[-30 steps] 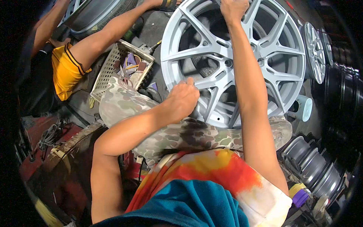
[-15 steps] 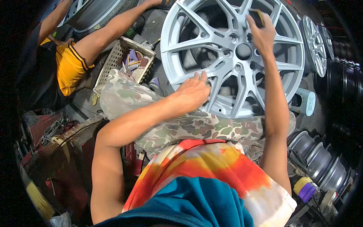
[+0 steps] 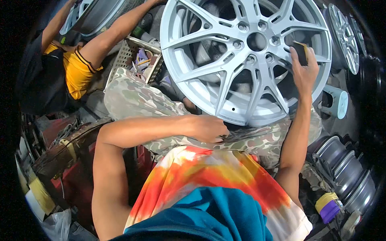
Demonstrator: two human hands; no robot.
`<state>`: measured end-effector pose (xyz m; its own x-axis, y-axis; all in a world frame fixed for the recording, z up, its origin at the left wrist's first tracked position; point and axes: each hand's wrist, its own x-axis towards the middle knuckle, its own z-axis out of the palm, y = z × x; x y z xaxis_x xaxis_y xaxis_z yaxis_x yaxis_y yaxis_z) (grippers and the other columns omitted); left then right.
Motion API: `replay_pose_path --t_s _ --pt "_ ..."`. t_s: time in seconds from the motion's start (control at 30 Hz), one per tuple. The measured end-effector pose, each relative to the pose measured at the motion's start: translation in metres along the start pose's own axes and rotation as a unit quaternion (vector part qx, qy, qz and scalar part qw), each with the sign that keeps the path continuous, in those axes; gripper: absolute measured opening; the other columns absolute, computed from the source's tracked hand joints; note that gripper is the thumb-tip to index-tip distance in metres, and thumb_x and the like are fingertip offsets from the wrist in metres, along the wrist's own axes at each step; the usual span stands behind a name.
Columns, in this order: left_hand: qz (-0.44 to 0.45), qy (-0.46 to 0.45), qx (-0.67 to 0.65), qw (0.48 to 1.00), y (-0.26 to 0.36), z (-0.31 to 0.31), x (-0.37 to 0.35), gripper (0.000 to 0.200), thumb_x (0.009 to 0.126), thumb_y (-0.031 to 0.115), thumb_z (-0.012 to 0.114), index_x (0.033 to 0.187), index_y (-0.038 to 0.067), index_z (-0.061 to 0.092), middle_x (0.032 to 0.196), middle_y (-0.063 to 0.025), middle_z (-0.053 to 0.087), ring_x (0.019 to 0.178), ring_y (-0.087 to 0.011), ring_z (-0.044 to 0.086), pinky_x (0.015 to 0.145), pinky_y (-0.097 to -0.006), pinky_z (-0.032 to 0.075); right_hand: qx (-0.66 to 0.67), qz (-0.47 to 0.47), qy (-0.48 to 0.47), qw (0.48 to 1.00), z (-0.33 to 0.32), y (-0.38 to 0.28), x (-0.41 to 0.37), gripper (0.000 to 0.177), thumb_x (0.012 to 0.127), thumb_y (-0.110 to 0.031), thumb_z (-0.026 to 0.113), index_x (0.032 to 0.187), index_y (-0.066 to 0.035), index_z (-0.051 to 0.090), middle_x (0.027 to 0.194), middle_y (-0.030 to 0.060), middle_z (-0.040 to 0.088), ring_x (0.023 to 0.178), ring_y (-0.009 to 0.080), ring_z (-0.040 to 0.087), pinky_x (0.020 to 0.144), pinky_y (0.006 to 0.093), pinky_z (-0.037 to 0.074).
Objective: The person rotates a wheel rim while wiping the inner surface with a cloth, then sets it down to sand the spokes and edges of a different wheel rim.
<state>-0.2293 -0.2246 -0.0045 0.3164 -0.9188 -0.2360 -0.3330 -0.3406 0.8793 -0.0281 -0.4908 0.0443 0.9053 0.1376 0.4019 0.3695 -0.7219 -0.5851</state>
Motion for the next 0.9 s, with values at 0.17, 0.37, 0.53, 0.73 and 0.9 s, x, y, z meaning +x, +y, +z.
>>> replay_pose_path --t_s 0.17,0.37,0.53,0.73,0.9 --pt "-0.04 -0.055 -0.01 0.998 -0.011 -0.007 0.008 0.031 0.086 0.023 0.07 0.11 0.002 0.07 0.094 -0.0234 0.072 0.094 -0.0419 0.068 0.083 -0.0495 0.054 -0.042 -0.074 -0.04 0.996 0.001 -0.023 0.004 0.024 0.089 -0.01 0.075 0.105 0.005 0.068 0.089 0.0121 0.06 0.078 0.0242 0.059 0.074 0.0309 0.048" --pt "-0.058 -0.021 0.001 0.998 -0.004 -0.033 0.01 0.034 0.087 0.024 0.071 0.113 0.002 0.069 0.101 -0.0236 0.071 0.099 -0.0413 0.068 0.084 -0.0487 0.055 -0.049 -0.087 -0.016 0.995 -0.015 -0.019 0.001 0.022 0.087 -0.009 0.076 0.102 0.004 0.067 0.087 0.0129 0.059 0.075 0.0252 0.058 0.071 0.0313 0.048" --pt "-0.068 0.13 0.049 0.988 0.007 -0.069 0.024 0.033 0.089 0.025 0.072 0.105 -0.003 0.069 0.102 -0.022 0.069 0.095 -0.0427 0.067 0.083 -0.0485 0.054 -0.031 -0.057 -0.004 0.998 -0.024 -0.025 0.004 0.022 0.086 -0.01 0.076 0.1 0.005 0.068 0.089 0.0142 0.061 0.078 0.0303 0.062 0.072 0.0354 0.05" --pt "-0.074 0.338 0.192 0.918 0.006 -0.142 0.029 0.025 0.09 0.024 0.072 0.097 0.0 0.072 0.097 -0.0173 0.069 0.092 -0.0374 0.067 0.081 -0.0464 0.053 -0.02 -0.072 0.032 0.997 -0.044 -0.03 0.0 0.022 0.086 -0.01 0.076 0.1 0.006 0.068 0.09 0.0144 0.063 0.079 0.0305 0.062 0.073 0.0362 0.05" --pt "-0.148 0.406 0.208 0.878 -0.001 -0.197 0.024 0.029 0.091 0.025 0.072 0.104 -0.001 0.073 0.098 -0.0178 0.07 0.096 -0.0379 0.066 0.087 -0.045 0.051 -0.003 -0.055 0.064 0.996 -0.061 -0.028 -0.002 0.02 0.086 -0.008 0.076 0.1 0.004 0.069 0.088 0.013 0.063 0.078 0.0288 0.063 0.072 0.0359 0.05"
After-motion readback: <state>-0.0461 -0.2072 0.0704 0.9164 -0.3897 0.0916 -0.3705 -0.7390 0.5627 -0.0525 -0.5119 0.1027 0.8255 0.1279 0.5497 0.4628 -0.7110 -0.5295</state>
